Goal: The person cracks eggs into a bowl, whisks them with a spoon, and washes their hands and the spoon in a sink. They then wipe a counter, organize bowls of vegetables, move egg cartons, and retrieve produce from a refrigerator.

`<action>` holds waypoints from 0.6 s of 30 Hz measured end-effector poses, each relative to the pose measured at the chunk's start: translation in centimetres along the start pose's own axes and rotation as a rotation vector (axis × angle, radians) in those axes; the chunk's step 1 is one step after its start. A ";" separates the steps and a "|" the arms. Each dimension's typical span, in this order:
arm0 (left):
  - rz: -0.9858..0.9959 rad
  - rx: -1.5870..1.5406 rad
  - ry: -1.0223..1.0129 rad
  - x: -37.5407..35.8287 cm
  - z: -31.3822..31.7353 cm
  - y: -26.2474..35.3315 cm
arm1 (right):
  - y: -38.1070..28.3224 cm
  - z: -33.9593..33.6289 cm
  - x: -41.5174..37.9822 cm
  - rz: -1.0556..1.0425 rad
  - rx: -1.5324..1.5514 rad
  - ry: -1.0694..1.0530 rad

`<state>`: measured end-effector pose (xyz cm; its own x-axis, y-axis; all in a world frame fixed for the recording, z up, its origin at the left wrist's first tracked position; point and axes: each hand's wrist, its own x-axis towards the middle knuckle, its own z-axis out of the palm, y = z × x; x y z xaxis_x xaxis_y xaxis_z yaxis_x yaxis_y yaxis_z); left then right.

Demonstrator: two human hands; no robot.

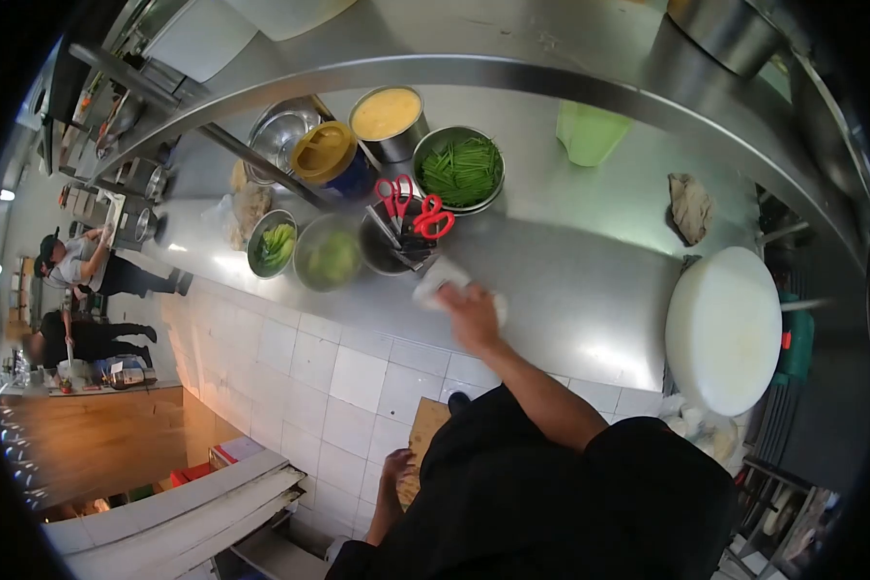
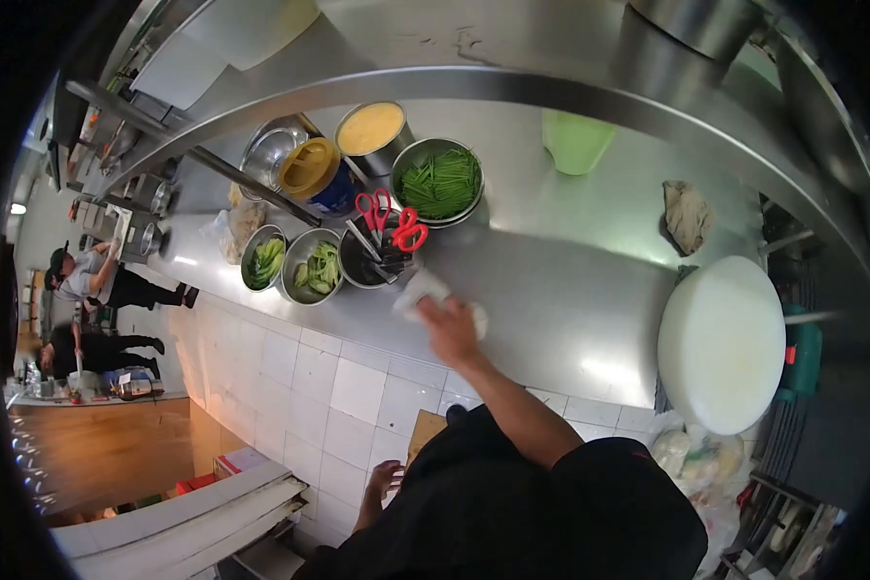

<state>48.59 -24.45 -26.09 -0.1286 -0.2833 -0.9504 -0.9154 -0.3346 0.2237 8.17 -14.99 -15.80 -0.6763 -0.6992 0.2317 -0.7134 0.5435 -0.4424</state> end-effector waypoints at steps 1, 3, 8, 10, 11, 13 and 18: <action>0.034 0.087 -0.060 0.4 0.0 0.5 | -1.5 0.3 -1.1 -0.122 0.021 -0.078; 0.168 0.115 -0.147 1.0 -0.6 2.1 | 0.6 -0.6 -3.9 -0.264 0.121 -0.117; 0.471 -0.177 -0.033 -0.1 -5.8 4.3 | 13.1 -8.6 -13.2 0.307 -0.209 0.341; 0.523 -0.247 0.004 0.8 -8.3 3.4 | 11.9 -10.7 -15.2 0.825 -0.551 0.464; 0.520 -0.120 0.053 2.0 -9.6 2.6 | 12.0 -10.9 -14.8 0.960 -0.614 0.417; 0.555 0.109 0.121 4.0 -11.9 1.1 | 12.1 -11.5 -12.7 1.089 -0.677 0.365; 0.684 0.220 0.068 5.0 -13.0 3.5 | 9.4 -14.2 0.6 0.818 -0.598 0.368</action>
<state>49.65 -38.71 -27.26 -0.6833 -0.4220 -0.5958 -0.6946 0.1242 0.7086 -1.59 -3.70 -7.53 -0.9311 0.1075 0.3487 0.0733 0.9913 -0.1097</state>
